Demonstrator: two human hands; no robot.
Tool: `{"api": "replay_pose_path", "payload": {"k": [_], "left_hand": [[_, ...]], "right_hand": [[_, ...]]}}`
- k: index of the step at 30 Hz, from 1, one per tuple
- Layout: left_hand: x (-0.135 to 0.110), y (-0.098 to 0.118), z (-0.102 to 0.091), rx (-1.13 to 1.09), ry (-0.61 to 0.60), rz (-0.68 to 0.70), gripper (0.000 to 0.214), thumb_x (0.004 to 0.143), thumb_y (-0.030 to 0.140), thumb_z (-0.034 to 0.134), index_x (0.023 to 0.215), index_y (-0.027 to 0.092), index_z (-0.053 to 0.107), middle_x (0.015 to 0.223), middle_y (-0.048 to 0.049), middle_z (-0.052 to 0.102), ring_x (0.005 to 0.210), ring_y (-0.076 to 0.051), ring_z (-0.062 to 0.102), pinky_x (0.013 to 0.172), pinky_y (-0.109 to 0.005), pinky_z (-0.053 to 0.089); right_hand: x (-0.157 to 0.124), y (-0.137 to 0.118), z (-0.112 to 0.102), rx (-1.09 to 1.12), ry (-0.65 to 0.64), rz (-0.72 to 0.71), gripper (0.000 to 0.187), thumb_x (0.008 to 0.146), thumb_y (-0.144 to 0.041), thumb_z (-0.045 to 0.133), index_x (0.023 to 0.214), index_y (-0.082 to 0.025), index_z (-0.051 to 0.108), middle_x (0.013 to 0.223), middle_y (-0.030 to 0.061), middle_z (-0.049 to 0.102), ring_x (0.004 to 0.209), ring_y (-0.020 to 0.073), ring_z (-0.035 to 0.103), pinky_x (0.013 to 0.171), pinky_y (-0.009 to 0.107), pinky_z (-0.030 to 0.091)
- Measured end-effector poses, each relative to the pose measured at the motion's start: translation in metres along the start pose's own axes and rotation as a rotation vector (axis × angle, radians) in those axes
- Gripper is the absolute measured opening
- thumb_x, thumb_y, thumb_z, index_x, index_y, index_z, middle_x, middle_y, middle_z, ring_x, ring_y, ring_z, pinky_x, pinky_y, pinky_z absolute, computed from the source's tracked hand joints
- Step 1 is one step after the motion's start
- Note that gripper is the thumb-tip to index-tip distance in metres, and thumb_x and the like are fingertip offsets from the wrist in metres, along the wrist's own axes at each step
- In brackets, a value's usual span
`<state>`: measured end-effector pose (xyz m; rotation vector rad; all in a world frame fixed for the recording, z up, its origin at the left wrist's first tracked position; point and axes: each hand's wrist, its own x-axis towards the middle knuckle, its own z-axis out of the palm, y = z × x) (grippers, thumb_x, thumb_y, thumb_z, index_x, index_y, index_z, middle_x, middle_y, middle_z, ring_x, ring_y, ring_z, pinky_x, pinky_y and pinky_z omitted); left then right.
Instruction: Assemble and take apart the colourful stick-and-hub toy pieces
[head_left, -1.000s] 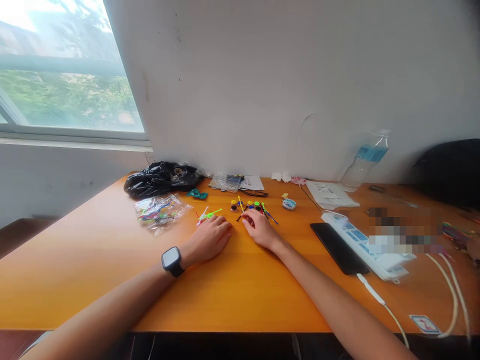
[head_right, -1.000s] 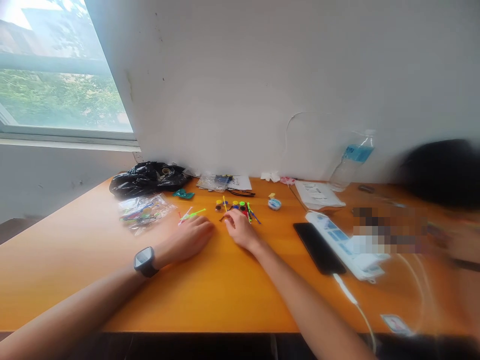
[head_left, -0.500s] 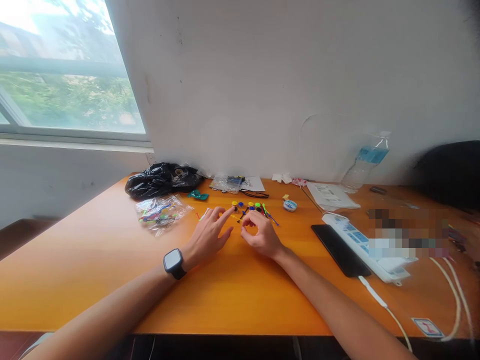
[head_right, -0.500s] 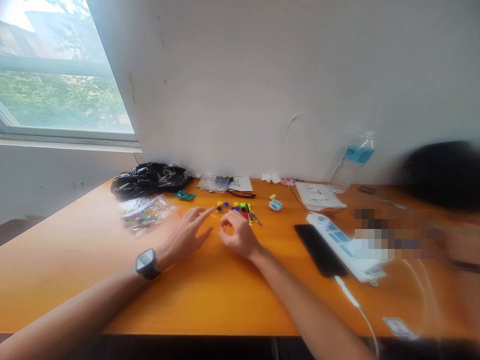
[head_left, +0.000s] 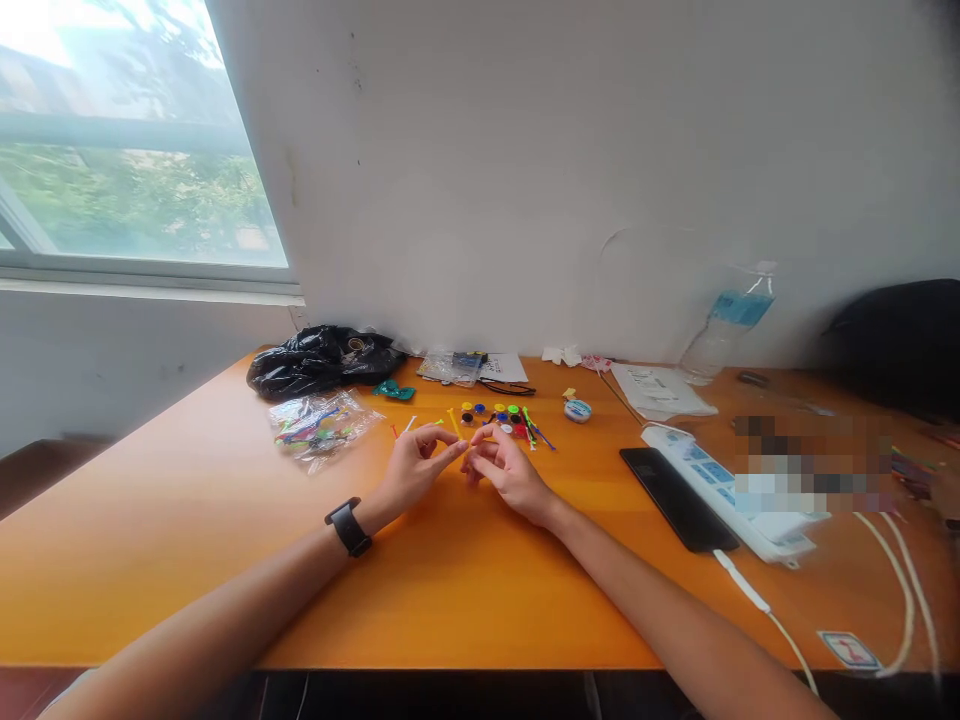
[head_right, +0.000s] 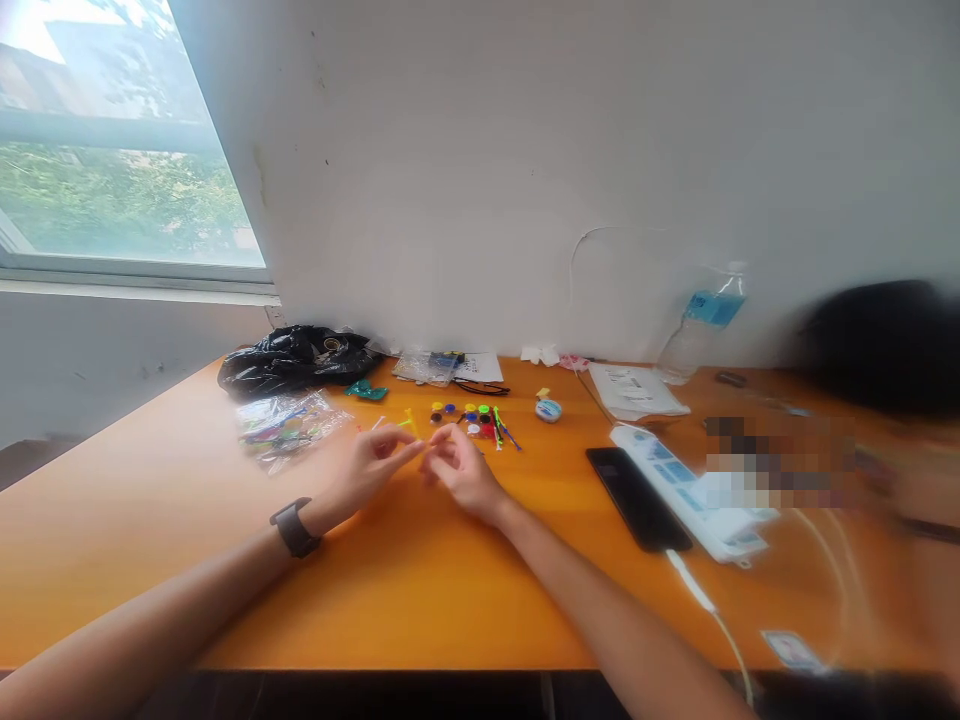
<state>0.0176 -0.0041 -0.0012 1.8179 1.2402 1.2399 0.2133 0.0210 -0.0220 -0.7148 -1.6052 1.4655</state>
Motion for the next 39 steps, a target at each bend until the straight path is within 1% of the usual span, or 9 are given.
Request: {"api": "replay_pose_path", "payload": {"k": [2, 5, 8, 11, 14, 20, 26, 34, 39], "left_hand": [[0.001, -0.001, -0.002, 0.029, 0.015, -0.005, 0.040, 0.097, 0.054, 0.064, 0.090, 0.017, 0.075, 0.076, -0.0020, 0.067, 0.065, -0.014, 0.050, 0.059, -0.026, 0.035], [-0.001, -0.003, 0.000, 0.127, -0.086, 0.051, 0.034, 0.102, 0.045, 0.057, 0.092, 0.017, 0.074, 0.077, -0.0020, 0.067, 0.066, -0.015, 0.052, 0.059, -0.026, 0.037], [-0.006, -0.004, 0.006, 0.270, -0.227, 0.178, 0.019, 0.099, 0.030, 0.058, 0.092, 0.019, 0.073, 0.083, -0.0022, 0.068, 0.072, -0.015, 0.057, 0.066, -0.027, 0.042], [-0.010, -0.004, 0.009, 0.360, -0.330, 0.246, 0.013, 0.096, 0.023, 0.059, 0.094, 0.020, 0.072, 0.090, -0.0030, 0.067, 0.075, -0.015, 0.059, 0.069, -0.027, 0.044], [-0.011, -0.002, 0.008, 0.396, -0.374, 0.260, 0.014, 0.098, 0.022, 0.057, 0.095, 0.021, 0.071, 0.094, -0.0032, 0.066, 0.077, -0.015, 0.061, 0.071, -0.027, 0.045], [-0.011, -0.002, 0.005, 0.422, -0.388, 0.282, 0.014, 0.098, 0.021, 0.055, 0.097, 0.022, 0.069, 0.095, -0.0028, 0.065, 0.078, -0.016, 0.061, 0.072, -0.027, 0.045], [-0.012, -0.001, 0.005, 0.432, -0.399, 0.278, 0.013, 0.099, 0.022, 0.054, 0.097, 0.022, 0.067, 0.095, -0.0036, 0.066, 0.079, -0.017, 0.062, 0.072, -0.027, 0.046], [-0.011, 0.001, 0.005, 0.432, -0.401, 0.271, 0.014, 0.099, 0.023, 0.053, 0.095, 0.022, 0.066, 0.094, -0.0032, 0.066, 0.078, -0.016, 0.061, 0.072, -0.027, 0.046], [-0.011, 0.001, 0.007, 0.440, -0.395, 0.271, 0.014, 0.099, 0.022, 0.053, 0.096, 0.022, 0.067, 0.095, -0.0037, 0.067, 0.079, -0.017, 0.063, 0.073, -0.028, 0.047]], "right_hand": [[0.002, -0.001, -0.003, -0.063, 0.073, -0.065, 0.024, 0.094, -0.041, 0.068, 0.096, -0.024, 0.051, 0.083, -0.0003, 0.066, 0.069, 0.0159, 0.064, 0.072, 0.034, 0.054], [0.007, 0.002, -0.015, -0.326, 0.201, -0.205, 0.011, 0.097, -0.032, 0.060, 0.096, -0.021, 0.062, 0.089, 0.0038, 0.067, 0.074, 0.0179, 0.065, 0.076, 0.035, 0.055], [0.014, 0.009, -0.029, -0.656, 0.257, -0.349, 0.019, 0.098, -0.021, 0.052, 0.103, -0.020, 0.070, 0.097, 0.0085, 0.070, 0.086, 0.0219, 0.067, 0.087, 0.040, 0.055], [0.020, 0.020, -0.040, -0.800, 0.256, -0.380, 0.029, 0.098, -0.015, 0.047, 0.111, -0.018, 0.072, 0.106, 0.0122, 0.072, 0.096, 0.0246, 0.068, 0.094, 0.042, 0.055], [0.023, 0.028, -0.045, -0.838, 0.246, -0.347, 0.034, 0.096, -0.012, 0.047, 0.119, -0.017, 0.072, 0.117, 0.0146, 0.071, 0.103, 0.0251, 0.069, 0.097, 0.042, 0.056], [0.024, 0.032, -0.043, -0.832, 0.207, -0.286, 0.035, 0.094, -0.013, 0.050, 0.122, -0.015, 0.070, 0.121, 0.0155, 0.068, 0.082, 0.0198, 0.067, 0.079, 0.037, 0.060], [0.022, 0.029, -0.040, -0.865, 0.176, -0.256, 0.016, 0.093, -0.017, 0.054, 0.101, -0.017, 0.068, 0.106, 0.0111, 0.065, 0.076, 0.0175, 0.061, 0.067, 0.032, 0.056], [0.020, 0.021, -0.037, -0.922, 0.153, -0.264, 0.008, 0.094, -0.020, 0.057, 0.093, -0.019, 0.065, 0.101, 0.0086, 0.064, 0.080, 0.0178, 0.058, 0.072, 0.032, 0.052], [0.020, 0.024, -0.037, -0.910, 0.127, -0.286, 0.015, 0.096, -0.027, 0.060, 0.107, -0.018, 0.068, 0.103, 0.0087, 0.067, 0.085, 0.0194, 0.060, 0.074, 0.032, 0.051]]}}
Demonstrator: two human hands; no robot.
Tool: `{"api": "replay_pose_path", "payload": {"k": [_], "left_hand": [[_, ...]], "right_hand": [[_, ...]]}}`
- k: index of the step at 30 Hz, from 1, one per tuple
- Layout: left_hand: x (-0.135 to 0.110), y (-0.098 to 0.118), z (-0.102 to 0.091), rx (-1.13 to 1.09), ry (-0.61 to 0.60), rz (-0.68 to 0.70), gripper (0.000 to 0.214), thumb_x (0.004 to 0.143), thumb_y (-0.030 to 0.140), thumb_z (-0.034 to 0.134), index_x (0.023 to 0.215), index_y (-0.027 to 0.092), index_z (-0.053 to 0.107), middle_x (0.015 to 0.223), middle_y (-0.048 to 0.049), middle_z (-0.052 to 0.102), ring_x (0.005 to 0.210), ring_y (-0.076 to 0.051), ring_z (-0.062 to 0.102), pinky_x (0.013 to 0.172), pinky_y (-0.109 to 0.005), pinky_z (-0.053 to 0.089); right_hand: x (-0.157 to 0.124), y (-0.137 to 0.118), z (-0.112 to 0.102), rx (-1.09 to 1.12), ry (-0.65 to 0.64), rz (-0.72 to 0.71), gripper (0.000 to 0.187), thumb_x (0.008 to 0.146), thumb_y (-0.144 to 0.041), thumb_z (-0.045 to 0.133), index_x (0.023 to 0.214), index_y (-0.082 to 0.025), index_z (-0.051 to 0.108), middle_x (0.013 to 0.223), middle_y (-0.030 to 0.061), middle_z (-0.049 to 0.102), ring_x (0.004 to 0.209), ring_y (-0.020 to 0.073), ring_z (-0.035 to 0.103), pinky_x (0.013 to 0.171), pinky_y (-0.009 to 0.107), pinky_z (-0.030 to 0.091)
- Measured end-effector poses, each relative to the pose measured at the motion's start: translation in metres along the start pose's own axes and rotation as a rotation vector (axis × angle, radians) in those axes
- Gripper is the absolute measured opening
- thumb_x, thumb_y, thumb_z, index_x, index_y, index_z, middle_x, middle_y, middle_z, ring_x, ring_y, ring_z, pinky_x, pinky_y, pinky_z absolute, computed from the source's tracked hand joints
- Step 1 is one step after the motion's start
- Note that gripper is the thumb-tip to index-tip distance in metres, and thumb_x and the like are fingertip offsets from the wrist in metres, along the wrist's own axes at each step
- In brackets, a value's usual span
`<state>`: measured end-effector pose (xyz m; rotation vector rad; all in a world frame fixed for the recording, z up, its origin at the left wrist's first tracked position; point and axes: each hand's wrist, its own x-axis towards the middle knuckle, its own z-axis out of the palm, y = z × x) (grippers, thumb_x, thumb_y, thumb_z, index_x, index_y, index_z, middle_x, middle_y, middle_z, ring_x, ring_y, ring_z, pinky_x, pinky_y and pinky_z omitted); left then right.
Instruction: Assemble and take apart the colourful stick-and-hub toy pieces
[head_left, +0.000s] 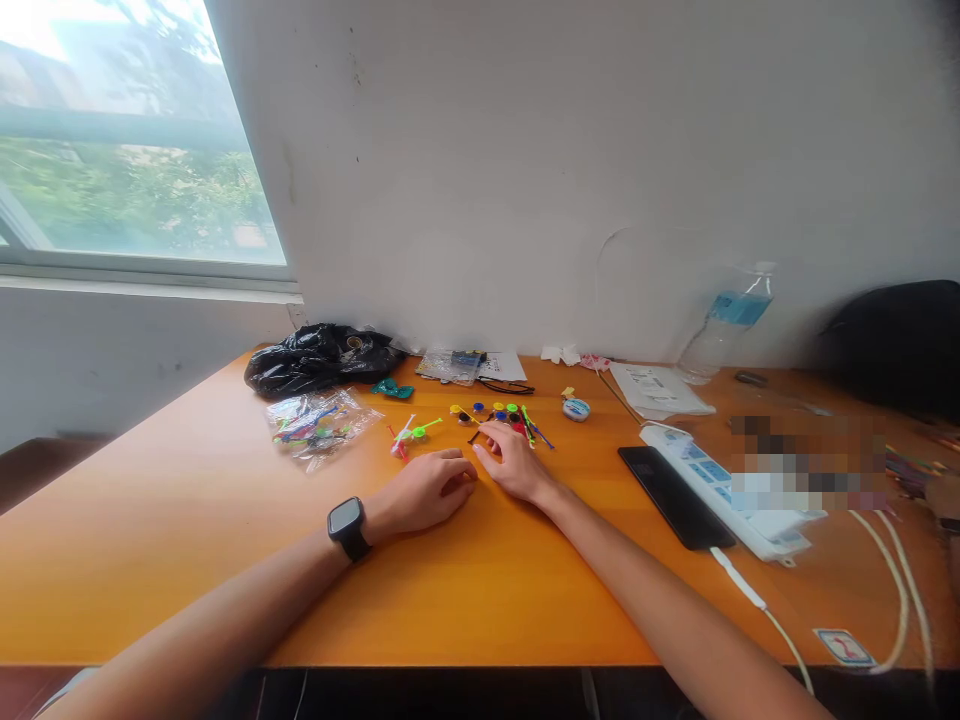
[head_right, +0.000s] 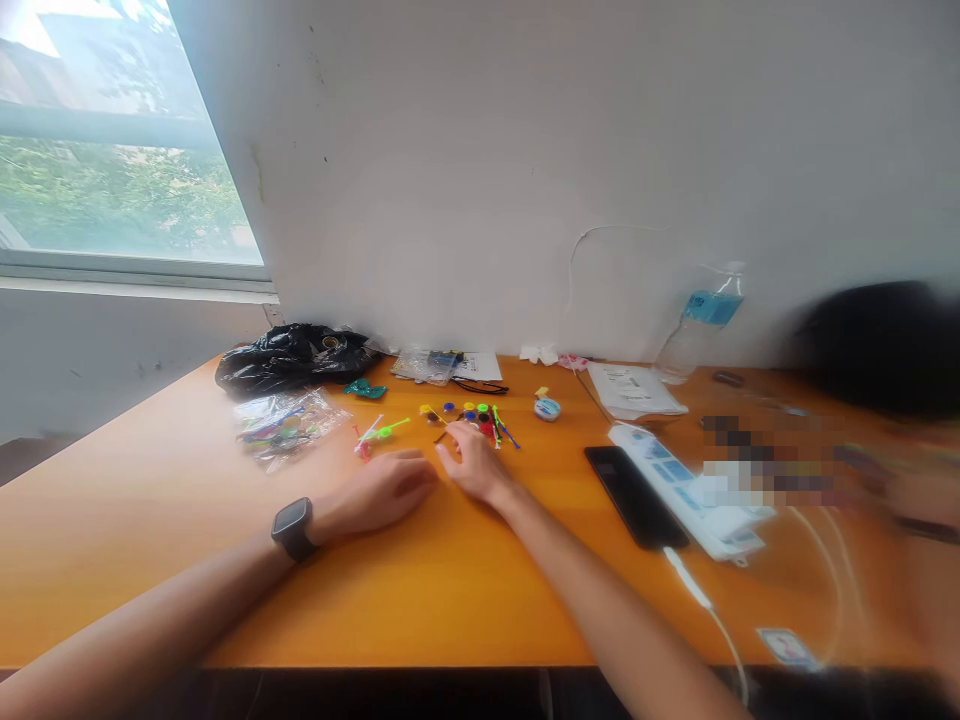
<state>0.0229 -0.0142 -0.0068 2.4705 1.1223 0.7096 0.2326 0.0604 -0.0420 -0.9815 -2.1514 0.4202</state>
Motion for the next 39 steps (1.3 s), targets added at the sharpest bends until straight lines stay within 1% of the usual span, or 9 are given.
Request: {"api": "replay_pose_path", "payload": {"k": [4, 9, 12, 15, 18, 21, 25, 31, 39], "left_hand": [[0.001, -0.006, 0.002, 0.084, 0.086, -0.058, 0.011, 0.098, 0.022, 0.055, 0.098, 0.022, 0.066, 0.094, -0.0038, 0.068, 0.083, -0.019, 0.064, 0.075, -0.031, 0.049], [-0.001, -0.022, 0.002, 0.249, 0.208, -0.156, 0.010, 0.098, 0.025, 0.056, 0.101, 0.021, 0.065, 0.103, -0.0095, 0.068, 0.096, -0.027, 0.065, 0.087, -0.040, 0.052], [-0.002, -0.025, -0.001, 0.331, 0.211, -0.167, 0.015, 0.098, 0.030, 0.059, 0.109, 0.020, 0.064, 0.110, -0.0131, 0.067, 0.107, -0.032, 0.062, 0.099, -0.049, 0.051], [-0.002, -0.021, -0.005, 0.364, 0.180, -0.091, 0.036, 0.100, 0.025, 0.053, 0.135, 0.022, 0.058, 0.138, -0.0151, 0.061, 0.121, -0.033, 0.057, 0.109, -0.053, 0.044], [-0.002, -0.017, -0.007, 0.377, 0.102, 0.007, 0.049, 0.103, 0.018, 0.042, 0.151, 0.027, 0.046, 0.157, -0.0107, 0.048, 0.124, -0.031, 0.055, 0.111, -0.052, 0.042], [-0.002, -0.017, -0.008, 0.389, 0.066, 0.006, 0.040, 0.107, 0.023, 0.039, 0.145, 0.027, 0.052, 0.152, -0.0100, 0.053, 0.118, -0.030, 0.056, 0.111, -0.052, 0.041], [-0.003, -0.020, -0.007, 0.386, 0.130, -0.077, 0.030, 0.107, 0.034, 0.046, 0.133, 0.025, 0.058, 0.142, -0.0135, 0.055, 0.121, -0.032, 0.055, 0.110, -0.053, 0.041], [-0.002, -0.023, -0.005, 0.371, 0.145, -0.115, 0.027, 0.105, 0.037, 0.049, 0.127, 0.024, 0.059, 0.135, -0.0145, 0.057, 0.128, -0.035, 0.053, 0.112, -0.057, 0.039], [-0.002, -0.020, -0.005, 0.387, 0.134, -0.088, 0.023, 0.106, 0.032, 0.046, 0.123, 0.024, 0.060, 0.128, -0.0130, 0.059, 0.123, -0.033, 0.055, 0.112, -0.057, 0.038]], "right_hand": [[-0.001, -0.002, 0.001, 0.012, 0.016, -0.007, 0.019, 0.097, -0.029, 0.062, 0.109, -0.017, 0.070, 0.103, 0.0093, 0.070, 0.083, 0.0195, 0.061, 0.073, 0.032, 0.052], [-0.001, -0.010, -0.003, 0.037, 0.031, -0.022, 0.022, 0.096, -0.031, 0.065, 0.111, -0.018, 0.072, 0.110, 0.0114, 0.072, 0.087, 0.0216, 0.065, 0.076, 0.035, 0.056], [0.001, -0.011, -0.005, 0.039, 0.103, 0.005, 0.023, 0.095, -0.029, 0.063, 0.114, -0.018, 0.071, 0.113, 0.0127, 0.071, 0.091, 0.0231, 0.066, 0.078, 0.037, 0.058], [0.001, -0.006, -0.004, 0.024, 0.106, 0.041, 0.028, 0.095, -0.028, 0.063, 0.120, -0.017, 0.071, 0.119, 0.0147, 0.071, 0.097, 0.0250, 0.068, 0.080, 0.039, 0.060], [-0.001, 0.003, 0.001, -0.008, 0.052, 0.055, 0.043, 0.094, -0.031, 0.064, 0.134, -0.015, 0.067, 0.139, 0.0196, 0.064, 0.122, 0.0316, 0.064, 0.095, 0.045, 0.060], [-0.003, 0.009, 0.005, -0.047, 0.007, 0.035, 0.055, 0.095, -0.035, 0.064, 0.145, -0.013, 0.061, 0.153, 0.0215, 0.055, 0.144, 0.0350, 0.050, 0.114, 0.053, 0.050], [-0.005, 0.006, 0.004, -0.126, -0.036, 0.017, 0.058, 0.097, -0.037, 0.063, 0.149, -0.011, 0.057, 0.158, 0.0219, 0.050, 0.150, 0.0366, 0.042, 0.124, 0.058, 0.037], [-0.007, -0.004, 0.001, -0.202, -0.049, -0.054, 0.051, 0.097, -0.030, 0.059, 0.146, -0.014, 0.057, 0.151, 0.0201, 0.056, 0.144, 0.0348, 0.046, 0.123, 0.058, 0.038], [-0.006, -0.004, 0.000, -0.176, -0.064, -0.082, 0.046, 0.101, -0.034, 0.057, 0.144, -0.018, 0.055, 0.146, 0.0181, 0.058, 0.141, 0.0328, 0.051, 0.124, 0.057, 0.037]]}}
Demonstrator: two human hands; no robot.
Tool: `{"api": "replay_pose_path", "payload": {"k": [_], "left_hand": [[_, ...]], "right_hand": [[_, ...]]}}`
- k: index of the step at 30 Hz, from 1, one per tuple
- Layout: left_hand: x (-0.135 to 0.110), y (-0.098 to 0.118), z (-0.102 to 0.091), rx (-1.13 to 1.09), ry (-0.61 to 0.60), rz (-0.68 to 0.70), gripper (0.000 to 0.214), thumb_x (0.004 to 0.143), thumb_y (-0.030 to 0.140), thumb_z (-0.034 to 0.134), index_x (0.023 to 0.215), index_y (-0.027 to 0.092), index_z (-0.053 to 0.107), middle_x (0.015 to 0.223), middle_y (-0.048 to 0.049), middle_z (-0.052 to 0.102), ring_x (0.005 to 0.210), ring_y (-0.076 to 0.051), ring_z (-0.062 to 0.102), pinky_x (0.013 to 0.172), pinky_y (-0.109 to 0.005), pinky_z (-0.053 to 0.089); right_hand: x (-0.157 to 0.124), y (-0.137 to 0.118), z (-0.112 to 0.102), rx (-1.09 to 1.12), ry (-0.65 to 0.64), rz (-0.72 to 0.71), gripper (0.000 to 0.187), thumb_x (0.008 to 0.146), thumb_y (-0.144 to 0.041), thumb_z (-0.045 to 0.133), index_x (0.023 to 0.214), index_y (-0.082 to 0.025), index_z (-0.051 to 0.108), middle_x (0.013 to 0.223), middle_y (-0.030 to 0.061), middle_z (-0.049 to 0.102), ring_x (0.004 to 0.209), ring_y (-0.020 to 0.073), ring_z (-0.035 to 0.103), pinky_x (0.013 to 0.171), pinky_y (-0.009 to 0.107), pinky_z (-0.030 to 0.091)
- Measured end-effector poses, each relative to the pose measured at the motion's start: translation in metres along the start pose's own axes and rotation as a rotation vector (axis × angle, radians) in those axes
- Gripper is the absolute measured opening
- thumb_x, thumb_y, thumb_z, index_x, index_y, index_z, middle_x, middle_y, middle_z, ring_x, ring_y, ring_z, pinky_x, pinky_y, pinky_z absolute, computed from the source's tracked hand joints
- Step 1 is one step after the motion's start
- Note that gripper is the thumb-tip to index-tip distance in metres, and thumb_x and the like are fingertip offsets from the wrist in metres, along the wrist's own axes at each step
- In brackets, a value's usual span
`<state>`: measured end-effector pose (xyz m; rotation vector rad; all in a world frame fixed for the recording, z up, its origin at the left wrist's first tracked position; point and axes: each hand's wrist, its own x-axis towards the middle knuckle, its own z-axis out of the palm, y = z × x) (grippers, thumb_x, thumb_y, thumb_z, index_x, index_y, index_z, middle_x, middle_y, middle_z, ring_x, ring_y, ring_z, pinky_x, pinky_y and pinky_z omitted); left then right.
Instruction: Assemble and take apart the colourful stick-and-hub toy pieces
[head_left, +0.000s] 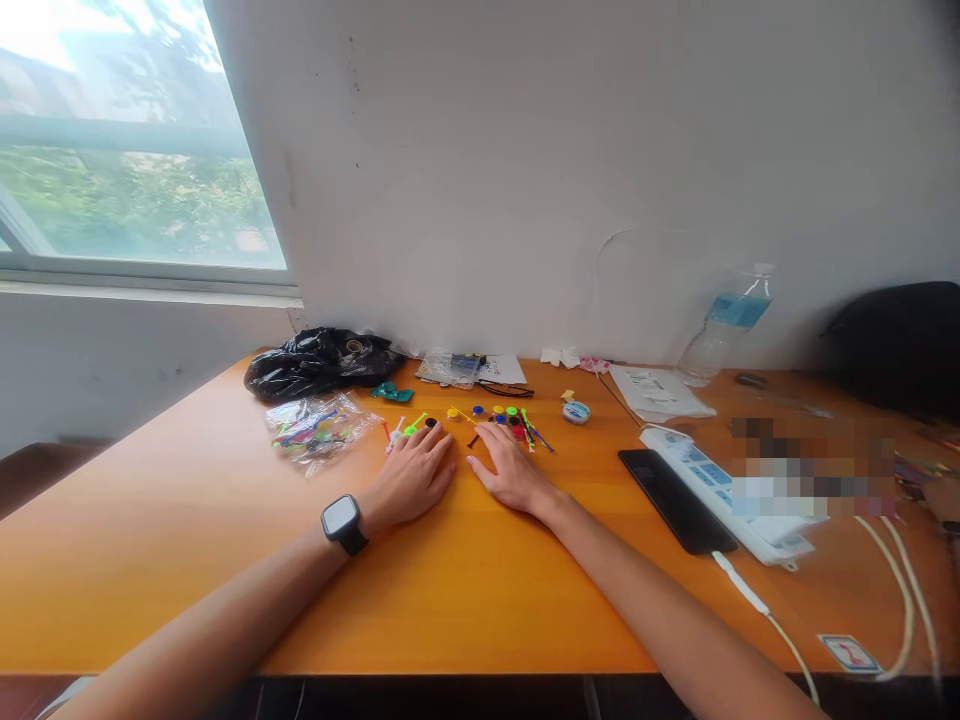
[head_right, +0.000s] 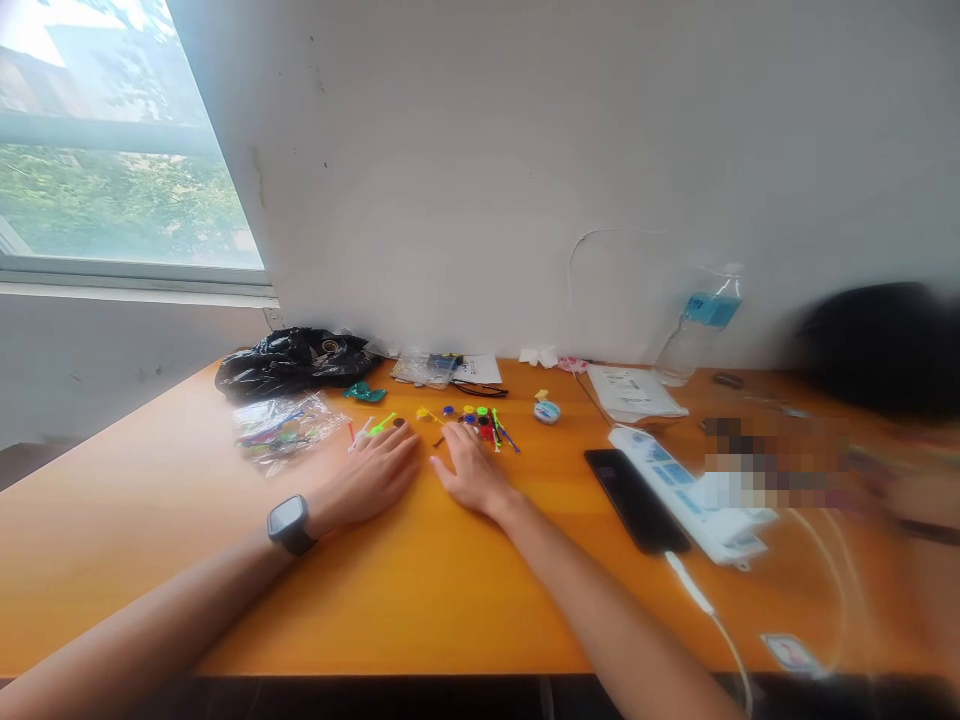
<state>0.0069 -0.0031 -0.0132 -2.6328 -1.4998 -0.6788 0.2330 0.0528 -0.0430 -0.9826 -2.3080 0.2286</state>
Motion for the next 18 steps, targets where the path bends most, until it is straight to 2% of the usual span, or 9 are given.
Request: {"api": "replay_pose_path", "payload": {"k": [5, 8, 18], "left_hand": [[0.0005, 0.0021, -0.0022, 0.036, -0.022, -0.002, 0.021, 0.107, 0.033, 0.045, 0.117, 0.022, 0.060, 0.132, -0.0134, 0.057, 0.118, -0.033, 0.055, 0.103, -0.054, 0.044], [0.0006, 0.0023, -0.0020, 0.055, -0.030, -0.001, 0.021, 0.108, 0.033, 0.044, 0.117, 0.022, 0.060, 0.133, -0.0133, 0.056, 0.117, -0.032, 0.055, 0.104, -0.054, 0.044], [0.0005, 0.0008, -0.0002, 0.023, -0.017, -0.010, 0.023, 0.108, 0.034, 0.043, 0.118, 0.023, 0.061, 0.133, -0.0134, 0.057, 0.117, -0.032, 0.055, 0.103, -0.053, 0.045]], "right_hand": [[0.0005, -0.0037, -0.0022, -0.011, -0.024, 0.006, 0.040, 0.101, -0.034, 0.057, 0.137, -0.017, 0.057, 0.139, 0.0186, 0.061, 0.136, 0.0333, 0.053, 0.121, 0.057, 0.041], [0.0007, -0.0065, -0.0040, -0.004, -0.030, 0.013, 0.035, 0.101, -0.032, 0.057, 0.132, -0.017, 0.059, 0.134, 0.0186, 0.062, 0.131, 0.0328, 0.056, 0.117, 0.056, 0.045], [0.0005, -0.0084, -0.0060, -0.003, -0.021, -0.017, 0.034, 0.101, -0.031, 0.057, 0.133, -0.019, 0.058, 0.134, 0.0164, 0.062, 0.131, 0.0323, 0.055, 0.117, 0.055, 0.044]]}}
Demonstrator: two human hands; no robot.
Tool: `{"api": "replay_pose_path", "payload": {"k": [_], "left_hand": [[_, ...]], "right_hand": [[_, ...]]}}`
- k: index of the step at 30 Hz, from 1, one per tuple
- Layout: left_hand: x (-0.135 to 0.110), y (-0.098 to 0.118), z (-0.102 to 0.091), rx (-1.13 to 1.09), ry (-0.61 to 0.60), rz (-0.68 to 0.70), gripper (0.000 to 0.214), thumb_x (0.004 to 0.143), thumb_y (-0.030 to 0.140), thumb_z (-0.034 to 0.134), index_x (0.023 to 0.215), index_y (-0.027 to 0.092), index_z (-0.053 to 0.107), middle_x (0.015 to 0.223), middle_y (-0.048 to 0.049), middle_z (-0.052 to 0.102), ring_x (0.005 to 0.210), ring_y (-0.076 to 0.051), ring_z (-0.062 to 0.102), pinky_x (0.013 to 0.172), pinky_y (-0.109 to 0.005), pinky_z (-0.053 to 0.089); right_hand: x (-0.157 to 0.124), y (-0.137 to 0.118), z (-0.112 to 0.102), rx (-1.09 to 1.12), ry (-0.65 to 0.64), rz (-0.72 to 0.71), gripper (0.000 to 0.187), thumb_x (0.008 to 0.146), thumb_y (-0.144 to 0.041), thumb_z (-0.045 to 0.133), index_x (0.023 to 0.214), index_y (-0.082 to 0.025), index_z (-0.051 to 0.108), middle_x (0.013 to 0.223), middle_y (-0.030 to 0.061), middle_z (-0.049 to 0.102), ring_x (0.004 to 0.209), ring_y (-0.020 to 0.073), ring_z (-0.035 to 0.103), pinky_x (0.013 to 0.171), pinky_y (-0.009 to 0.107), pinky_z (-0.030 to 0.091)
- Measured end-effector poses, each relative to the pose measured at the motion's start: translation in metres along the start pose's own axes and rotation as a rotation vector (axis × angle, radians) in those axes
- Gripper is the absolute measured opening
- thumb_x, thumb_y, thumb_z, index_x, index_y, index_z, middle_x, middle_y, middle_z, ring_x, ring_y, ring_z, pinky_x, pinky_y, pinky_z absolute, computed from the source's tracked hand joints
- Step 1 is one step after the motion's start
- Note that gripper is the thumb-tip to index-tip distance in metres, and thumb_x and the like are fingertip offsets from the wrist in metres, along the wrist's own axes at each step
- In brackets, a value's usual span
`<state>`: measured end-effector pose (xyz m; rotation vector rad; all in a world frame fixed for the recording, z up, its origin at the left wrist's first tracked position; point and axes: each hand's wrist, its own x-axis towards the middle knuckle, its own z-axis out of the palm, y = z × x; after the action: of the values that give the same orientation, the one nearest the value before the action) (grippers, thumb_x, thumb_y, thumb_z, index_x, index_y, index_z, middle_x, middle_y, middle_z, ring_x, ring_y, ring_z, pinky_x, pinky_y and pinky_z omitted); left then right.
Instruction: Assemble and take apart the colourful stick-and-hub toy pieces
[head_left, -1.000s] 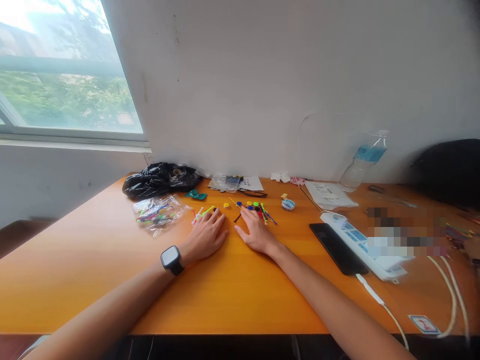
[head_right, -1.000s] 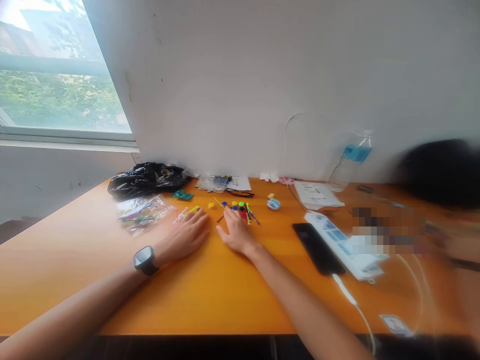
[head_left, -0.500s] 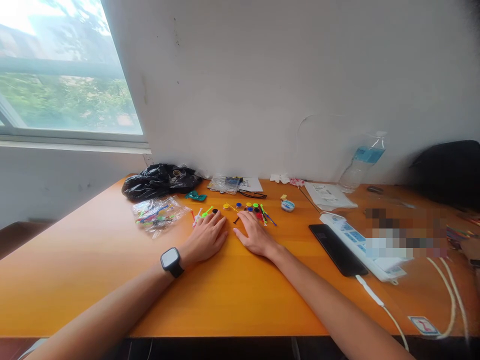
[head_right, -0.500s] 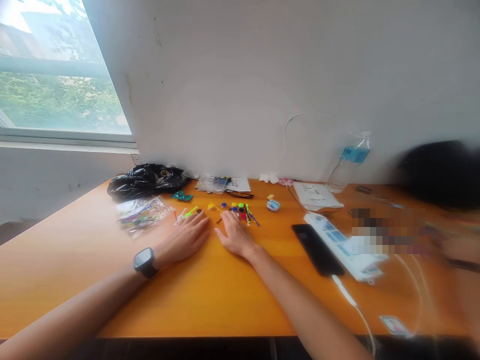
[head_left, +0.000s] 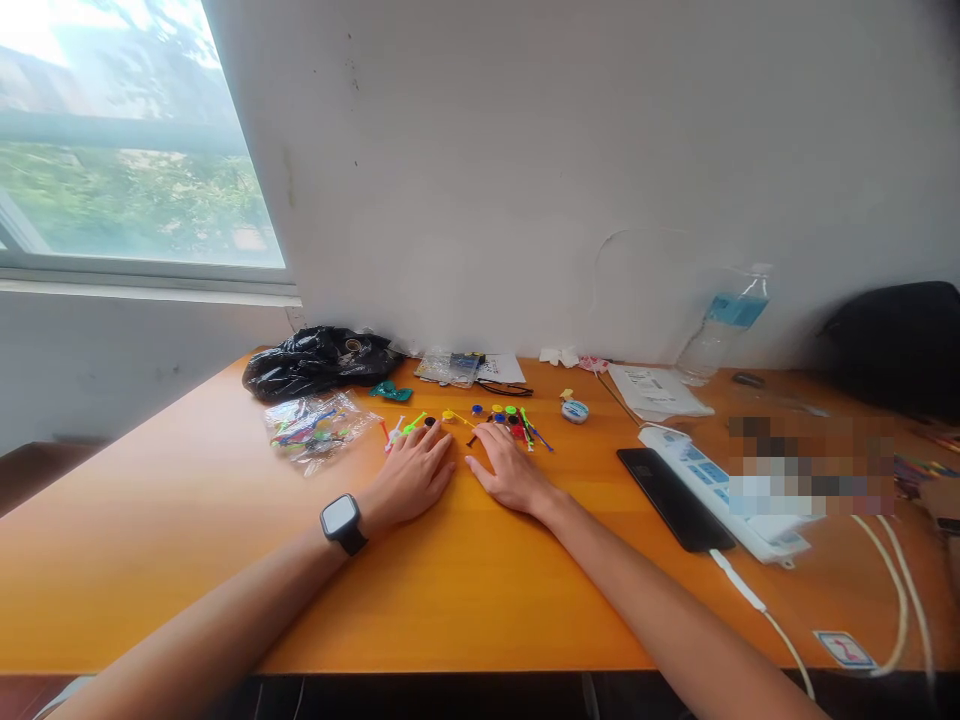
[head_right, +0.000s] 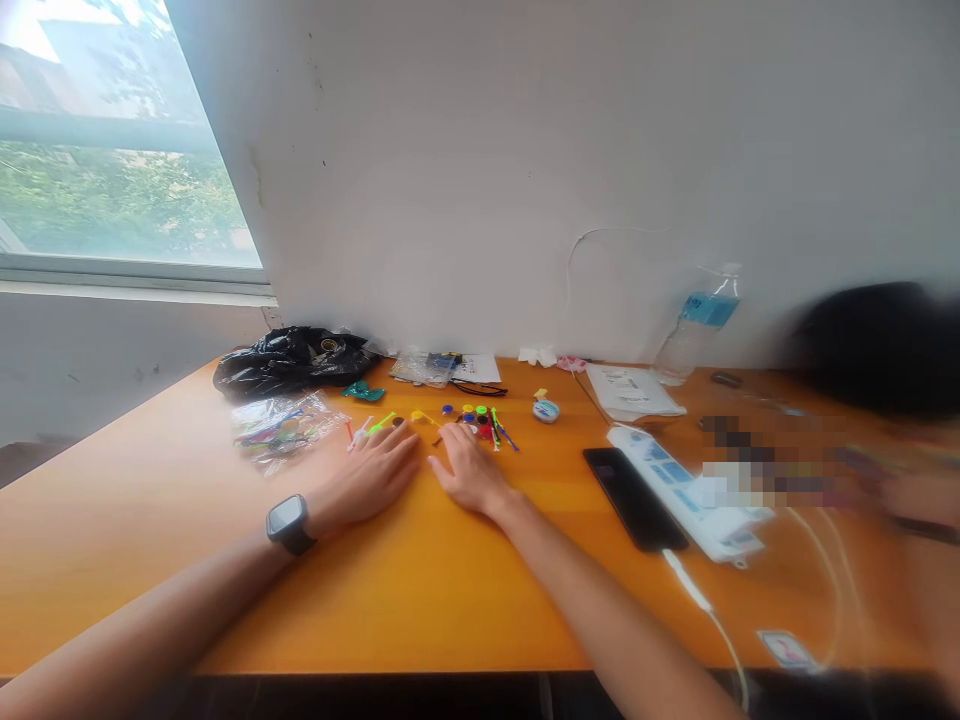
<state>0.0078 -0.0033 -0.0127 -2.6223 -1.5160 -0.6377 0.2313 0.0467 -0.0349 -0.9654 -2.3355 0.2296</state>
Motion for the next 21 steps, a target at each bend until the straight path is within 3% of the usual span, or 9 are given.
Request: {"api": "replay_pose_path", "payload": {"k": [7, 12, 21], "left_hand": [[0.000, -0.001, 0.001, 0.016, 0.012, 0.009, 0.022, 0.107, 0.033, 0.044, 0.120, 0.024, 0.059, 0.136, -0.0123, 0.057, 0.122, -0.032, 0.055, 0.114, -0.058, 0.037], [-0.001, -0.003, 0.003, -0.022, 0.022, 0.007, 0.030, 0.106, 0.032, 0.046, 0.134, 0.027, 0.054, 0.139, -0.0128, 0.058, 0.133, -0.033, 0.051, 0.115, -0.058, 0.036], [-0.001, -0.011, 0.016, -0.027, 0.063, -0.081, 0.068, 0.103, 0.039, 0.054, 0.160, 0.015, 0.026, 0.157, -0.0236, 0.046, 0.150, -0.039, 0.040, 0.119, -0.057, 0.038]], "right_hand": [[0.001, -0.004, -0.003, -0.015, -0.008, -0.009, 0.025, 0.101, -0.028, 0.058, 0.123, -0.019, 0.061, 0.128, 0.0155, 0.064, 0.125, 0.0317, 0.056, 0.109, 0.050, 0.049], [0.001, -0.006, -0.006, -0.022, -0.013, -0.030, 0.011, 0.102, -0.027, 0.055, 0.099, -0.020, 0.063, 0.102, 0.0110, 0.066, 0.102, 0.0277, 0.059, 0.095, 0.045, 0.051], [-0.004, -0.010, -0.011, -0.022, 0.020, -0.170, 0.042, 0.104, -0.023, 0.050, 0.062, -0.023, 0.045, 0.064, 0.0030, 0.054, 0.071, 0.0194, 0.050, 0.071, 0.033, 0.041]]}}
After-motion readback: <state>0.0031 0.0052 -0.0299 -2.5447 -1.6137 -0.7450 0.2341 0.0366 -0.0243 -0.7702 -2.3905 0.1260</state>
